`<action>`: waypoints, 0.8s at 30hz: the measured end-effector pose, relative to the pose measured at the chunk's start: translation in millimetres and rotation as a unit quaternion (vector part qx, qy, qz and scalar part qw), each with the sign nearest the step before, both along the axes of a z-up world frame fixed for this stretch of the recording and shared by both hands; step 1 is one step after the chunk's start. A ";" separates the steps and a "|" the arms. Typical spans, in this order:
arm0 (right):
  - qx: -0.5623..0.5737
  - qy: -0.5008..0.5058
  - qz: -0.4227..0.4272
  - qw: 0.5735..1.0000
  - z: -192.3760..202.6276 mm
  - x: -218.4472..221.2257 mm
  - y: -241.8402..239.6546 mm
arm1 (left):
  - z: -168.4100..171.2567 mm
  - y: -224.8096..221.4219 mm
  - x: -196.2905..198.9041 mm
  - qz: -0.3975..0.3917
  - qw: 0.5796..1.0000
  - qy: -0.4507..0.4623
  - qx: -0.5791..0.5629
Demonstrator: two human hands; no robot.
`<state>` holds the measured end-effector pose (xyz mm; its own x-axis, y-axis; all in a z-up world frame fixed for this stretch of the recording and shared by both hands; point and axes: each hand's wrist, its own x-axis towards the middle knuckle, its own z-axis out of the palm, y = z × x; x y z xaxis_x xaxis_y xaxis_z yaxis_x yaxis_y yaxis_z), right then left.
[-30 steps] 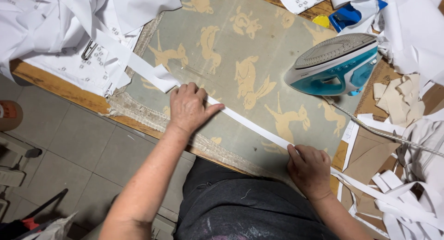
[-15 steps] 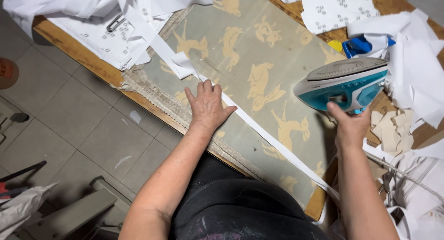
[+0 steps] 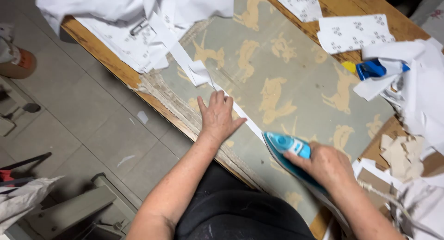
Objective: Ironing and pressing long white fabric strips on an ironing board
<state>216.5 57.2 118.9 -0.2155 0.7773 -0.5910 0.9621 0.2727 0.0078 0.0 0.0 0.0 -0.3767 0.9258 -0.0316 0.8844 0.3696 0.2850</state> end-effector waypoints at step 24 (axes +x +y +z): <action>-0.010 0.047 0.028 0.998 -29.8 -120.2 32.6 | -56.0 16.3 -83.0 0.019 0.985 -0.165 0.055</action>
